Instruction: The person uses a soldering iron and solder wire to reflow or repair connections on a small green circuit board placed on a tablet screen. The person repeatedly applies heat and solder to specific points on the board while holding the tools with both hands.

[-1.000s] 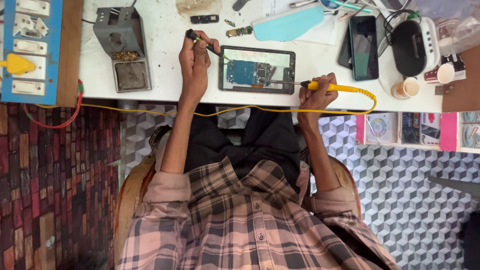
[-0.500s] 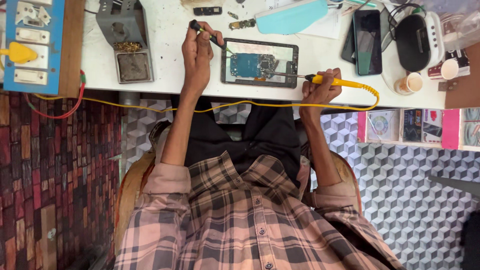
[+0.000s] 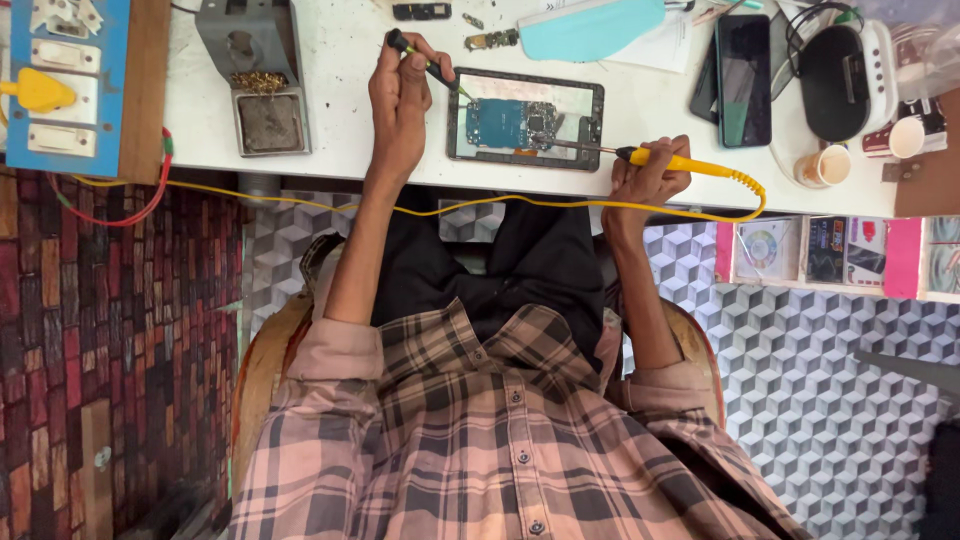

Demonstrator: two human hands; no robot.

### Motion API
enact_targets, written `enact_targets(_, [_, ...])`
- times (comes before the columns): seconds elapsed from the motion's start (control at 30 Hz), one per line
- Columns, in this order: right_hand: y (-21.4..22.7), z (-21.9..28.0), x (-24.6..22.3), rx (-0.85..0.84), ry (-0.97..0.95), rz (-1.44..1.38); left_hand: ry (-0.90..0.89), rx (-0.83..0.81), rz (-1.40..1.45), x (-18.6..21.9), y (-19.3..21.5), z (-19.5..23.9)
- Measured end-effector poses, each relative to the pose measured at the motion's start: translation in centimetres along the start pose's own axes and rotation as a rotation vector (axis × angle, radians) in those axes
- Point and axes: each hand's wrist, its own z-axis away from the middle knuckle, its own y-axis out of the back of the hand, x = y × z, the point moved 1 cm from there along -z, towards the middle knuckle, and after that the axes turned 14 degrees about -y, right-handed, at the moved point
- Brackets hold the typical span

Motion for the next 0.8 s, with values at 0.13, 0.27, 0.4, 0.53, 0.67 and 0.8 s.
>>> enact_targets(0.13, [-1.1,-0.5,-0.7,0.014,-0.002,0.029,-0.062,-0.010,-0.005,0.1,0.0,-1.0])
enact_targets(0.27, [-1.1,0.1,-2.3,-0.060,0.084,0.194,-0.008,0.004,0.022,0.2,0.0,-0.2])
enact_targets(0.4, [-2.4,-0.1,-4.8,-0.169,0.062,0.383,-0.010,-0.006,0.015,0.3,0.0,-0.4])
enact_targets(0.53, [-5.0,-0.5,-8.0,-0.390,0.203,0.644,0.024,-0.001,0.023,0.6,0.0,-0.4])
enact_targets(0.67, [-7.6,-0.6,-10.3,-0.447,0.228,0.853,0.001,-0.001,0.017,0.4,0.0,-0.5])
enact_targets(0.8, [-9.3,-0.4,-10.6,-0.367,0.298,0.926,0.015,0.010,0.004,-0.1,-0.1,0.0])
